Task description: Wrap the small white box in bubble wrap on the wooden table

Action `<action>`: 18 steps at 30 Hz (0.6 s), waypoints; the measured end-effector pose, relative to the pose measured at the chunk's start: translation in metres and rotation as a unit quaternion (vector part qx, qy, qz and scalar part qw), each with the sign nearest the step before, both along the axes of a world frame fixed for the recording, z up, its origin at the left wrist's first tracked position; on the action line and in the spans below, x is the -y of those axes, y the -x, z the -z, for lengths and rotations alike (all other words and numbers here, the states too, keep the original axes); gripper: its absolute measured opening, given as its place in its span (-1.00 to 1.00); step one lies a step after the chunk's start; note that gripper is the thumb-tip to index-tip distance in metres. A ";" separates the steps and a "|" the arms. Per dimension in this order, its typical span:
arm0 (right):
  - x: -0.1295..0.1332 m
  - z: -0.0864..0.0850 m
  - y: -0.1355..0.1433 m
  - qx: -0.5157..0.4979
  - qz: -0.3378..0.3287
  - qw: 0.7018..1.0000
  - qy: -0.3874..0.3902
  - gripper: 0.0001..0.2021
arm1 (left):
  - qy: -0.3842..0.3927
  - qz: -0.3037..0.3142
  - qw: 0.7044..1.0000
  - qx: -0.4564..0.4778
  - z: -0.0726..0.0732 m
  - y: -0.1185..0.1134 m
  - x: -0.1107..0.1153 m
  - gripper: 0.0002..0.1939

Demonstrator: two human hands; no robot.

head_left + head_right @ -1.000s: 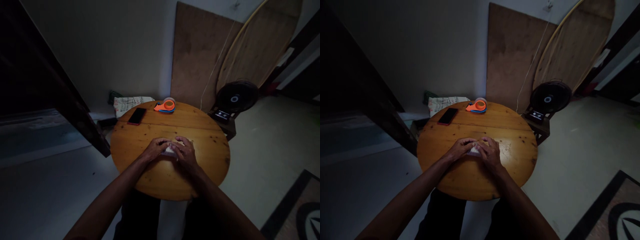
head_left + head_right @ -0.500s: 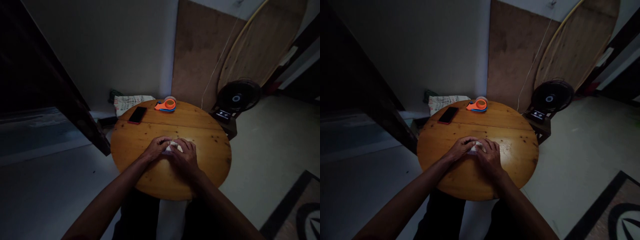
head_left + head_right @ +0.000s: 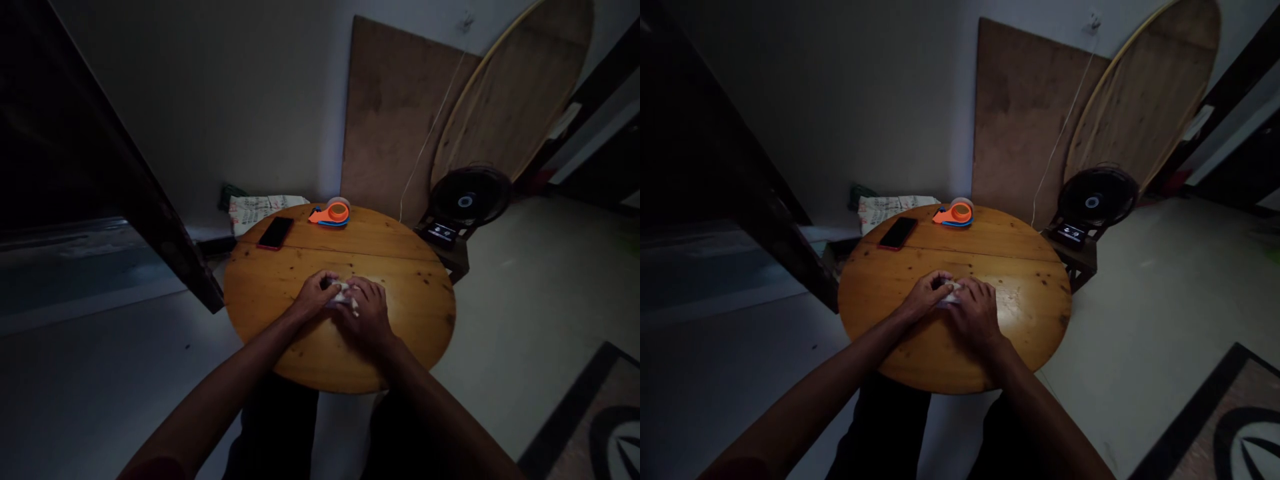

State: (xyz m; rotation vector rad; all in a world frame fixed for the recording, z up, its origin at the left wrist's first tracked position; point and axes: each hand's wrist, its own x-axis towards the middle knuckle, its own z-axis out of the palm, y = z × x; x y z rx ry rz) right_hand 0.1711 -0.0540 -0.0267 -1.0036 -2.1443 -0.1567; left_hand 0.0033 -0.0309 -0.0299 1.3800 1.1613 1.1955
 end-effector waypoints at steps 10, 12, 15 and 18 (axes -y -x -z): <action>-0.002 0.000 -0.002 0.033 0.003 0.999 0.003 -0.80 | 0.008 0.020 0.999 0.035 -0.002 0.001 0.003 -0.67; -0.001 0.000 0.000 0.030 0.002 1.000 0.004 -0.83 | 0.019 0.024 0.998 0.062 -0.003 0.001 0.003 -0.65; 0.000 0.000 0.000 0.023 0.008 1.000 0.002 -0.81 | 0.034 0.029 0.995 0.084 -0.002 0.002 0.003 -0.62; 0.001 0.000 0.000 0.034 0.007 0.999 0.001 -0.77 | 0.036 0.036 0.994 0.097 -0.002 0.003 0.003 -0.63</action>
